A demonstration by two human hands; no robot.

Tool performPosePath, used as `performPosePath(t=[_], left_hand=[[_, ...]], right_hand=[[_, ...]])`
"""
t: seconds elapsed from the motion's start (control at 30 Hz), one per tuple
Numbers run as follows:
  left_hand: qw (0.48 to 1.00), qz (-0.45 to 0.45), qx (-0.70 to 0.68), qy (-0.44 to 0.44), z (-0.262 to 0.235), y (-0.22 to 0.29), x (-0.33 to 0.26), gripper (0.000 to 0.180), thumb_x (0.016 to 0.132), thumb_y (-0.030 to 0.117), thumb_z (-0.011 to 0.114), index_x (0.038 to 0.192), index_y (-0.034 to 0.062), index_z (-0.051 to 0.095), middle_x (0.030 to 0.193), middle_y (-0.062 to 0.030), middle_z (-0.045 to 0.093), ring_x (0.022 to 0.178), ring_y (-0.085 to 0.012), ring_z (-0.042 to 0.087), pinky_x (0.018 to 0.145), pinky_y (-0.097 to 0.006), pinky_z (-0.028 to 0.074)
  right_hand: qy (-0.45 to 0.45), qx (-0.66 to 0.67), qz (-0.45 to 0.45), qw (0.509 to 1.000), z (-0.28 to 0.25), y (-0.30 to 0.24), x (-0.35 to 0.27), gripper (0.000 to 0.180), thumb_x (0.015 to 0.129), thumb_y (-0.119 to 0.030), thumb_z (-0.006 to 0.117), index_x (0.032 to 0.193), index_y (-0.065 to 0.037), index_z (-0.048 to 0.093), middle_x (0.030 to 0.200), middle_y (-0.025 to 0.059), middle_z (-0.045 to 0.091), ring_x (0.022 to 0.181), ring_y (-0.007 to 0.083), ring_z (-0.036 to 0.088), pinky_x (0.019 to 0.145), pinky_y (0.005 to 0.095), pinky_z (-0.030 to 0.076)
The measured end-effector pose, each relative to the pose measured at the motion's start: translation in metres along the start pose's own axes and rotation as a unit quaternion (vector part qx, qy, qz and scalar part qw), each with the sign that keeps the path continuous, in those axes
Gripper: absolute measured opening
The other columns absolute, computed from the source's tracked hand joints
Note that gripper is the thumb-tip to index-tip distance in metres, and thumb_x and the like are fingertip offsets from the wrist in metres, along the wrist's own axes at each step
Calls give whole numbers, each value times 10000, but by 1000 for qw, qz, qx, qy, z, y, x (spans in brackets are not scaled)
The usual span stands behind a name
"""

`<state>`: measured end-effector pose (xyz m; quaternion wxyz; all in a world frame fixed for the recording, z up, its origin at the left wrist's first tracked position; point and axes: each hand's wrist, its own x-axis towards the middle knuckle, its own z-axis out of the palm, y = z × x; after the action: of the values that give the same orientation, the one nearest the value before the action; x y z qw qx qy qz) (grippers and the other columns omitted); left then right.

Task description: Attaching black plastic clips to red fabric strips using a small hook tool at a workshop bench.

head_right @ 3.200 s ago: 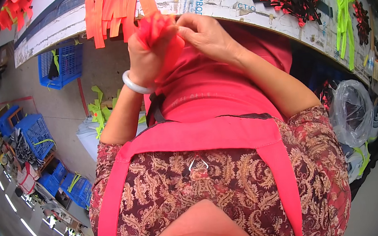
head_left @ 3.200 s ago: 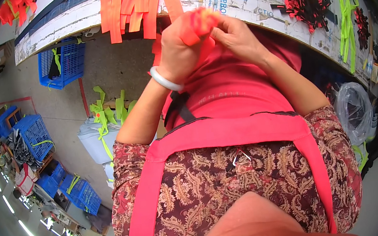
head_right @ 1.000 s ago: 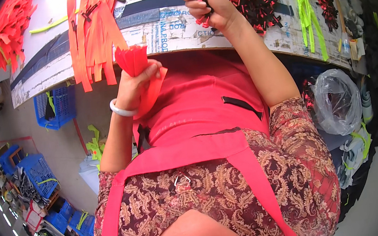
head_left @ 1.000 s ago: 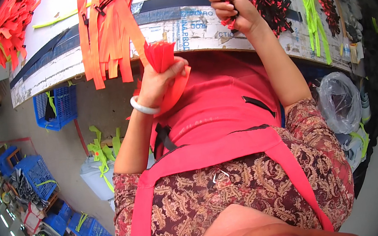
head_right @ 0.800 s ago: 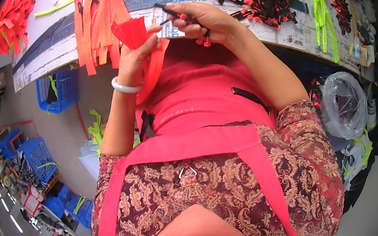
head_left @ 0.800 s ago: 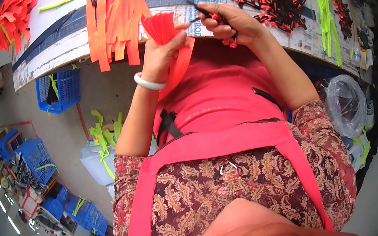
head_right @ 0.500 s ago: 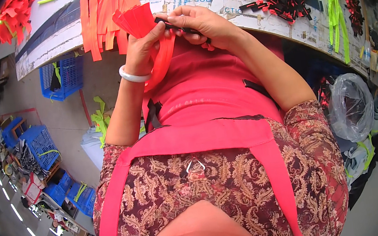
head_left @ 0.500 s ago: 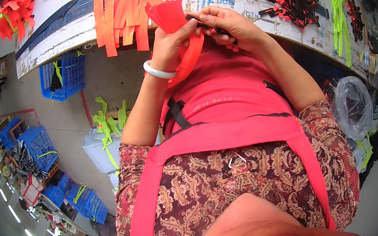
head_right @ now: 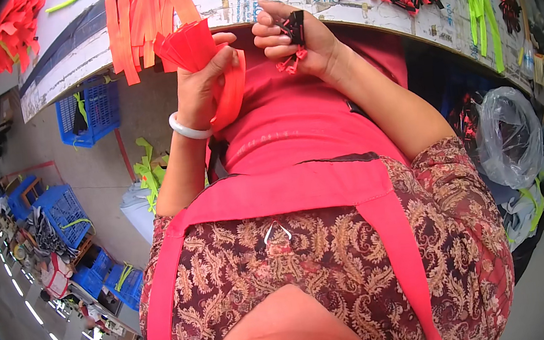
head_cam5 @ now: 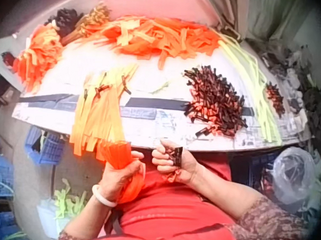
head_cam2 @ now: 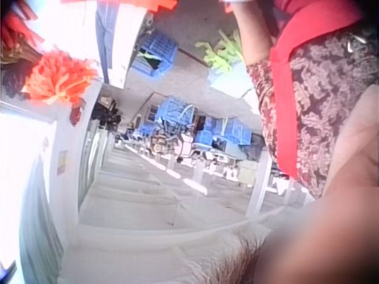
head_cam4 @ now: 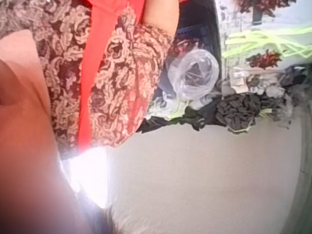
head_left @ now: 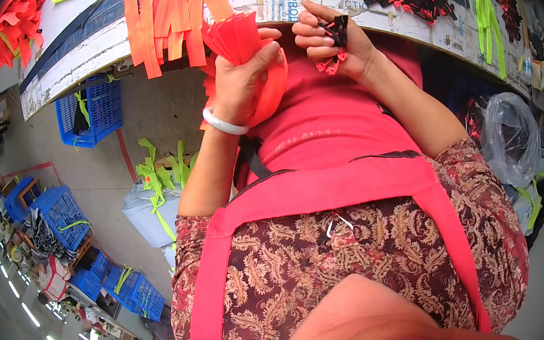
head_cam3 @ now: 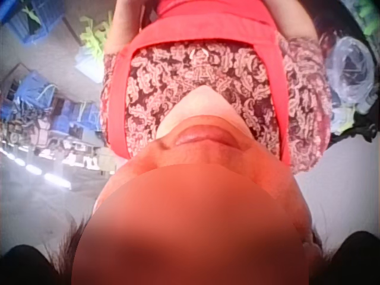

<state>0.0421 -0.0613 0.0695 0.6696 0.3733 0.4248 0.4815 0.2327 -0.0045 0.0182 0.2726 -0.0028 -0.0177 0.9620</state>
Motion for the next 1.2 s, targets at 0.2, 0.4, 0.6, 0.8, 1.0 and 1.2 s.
performPosePath(t=[0.2,0.4,0.6,0.8,1.0,1.2], left_hand=[[999,-30,-16,7,-7,2,-4,208,865,35,642,1060,-29,610,843,-55,635,758,-124,607,686,-227,486],[999,-41,-8,-11,-8,-2,-8,187,868,46,643,1041,-20,621,814,-49,632,745,-116,604,657,-219,473],[996,-51,64,-20,-8,-11,-5,191,867,71,654,1043,0,635,816,-22,631,756,-93,592,651,-207,450],[990,-60,128,-10,-3,-12,-5,122,829,80,704,918,3,671,760,12,629,647,-41,537,555,-179,398],[995,-34,92,-2,-2,-9,-4,123,809,62,719,900,-4,669,765,-7,642,671,-59,566,589,-188,421],[999,-13,26,40,-6,6,-7,115,818,41,703,908,-12,657,781,-55,659,710,-118,623,640,-225,481]], right_hand=[[252,-88,83,960,-22,44,-27,171,931,-192,558,945,-31,614,900,95,632,802,186,638,744,347,566],[250,-324,83,908,-5,35,-39,173,941,-225,553,991,-61,573,811,25,618,613,84,580,513,191,470],[231,-387,22,892,8,30,-34,188,921,-247,594,1006,-80,587,705,-56,559,507,-10,439,392,143,288],[263,-484,-46,834,14,33,-27,164,914,-253,607,942,-91,606,695,-74,543,533,-25,452,417,138,295],[246,-309,-65,917,13,22,-29,245,948,-285,559,904,-49,605,658,-50,448,507,19,380,391,163,268],[274,-102,-11,956,-16,20,-33,263,912,-250,622,885,6,570,711,-1,502,586,44,485,398,144,372]])
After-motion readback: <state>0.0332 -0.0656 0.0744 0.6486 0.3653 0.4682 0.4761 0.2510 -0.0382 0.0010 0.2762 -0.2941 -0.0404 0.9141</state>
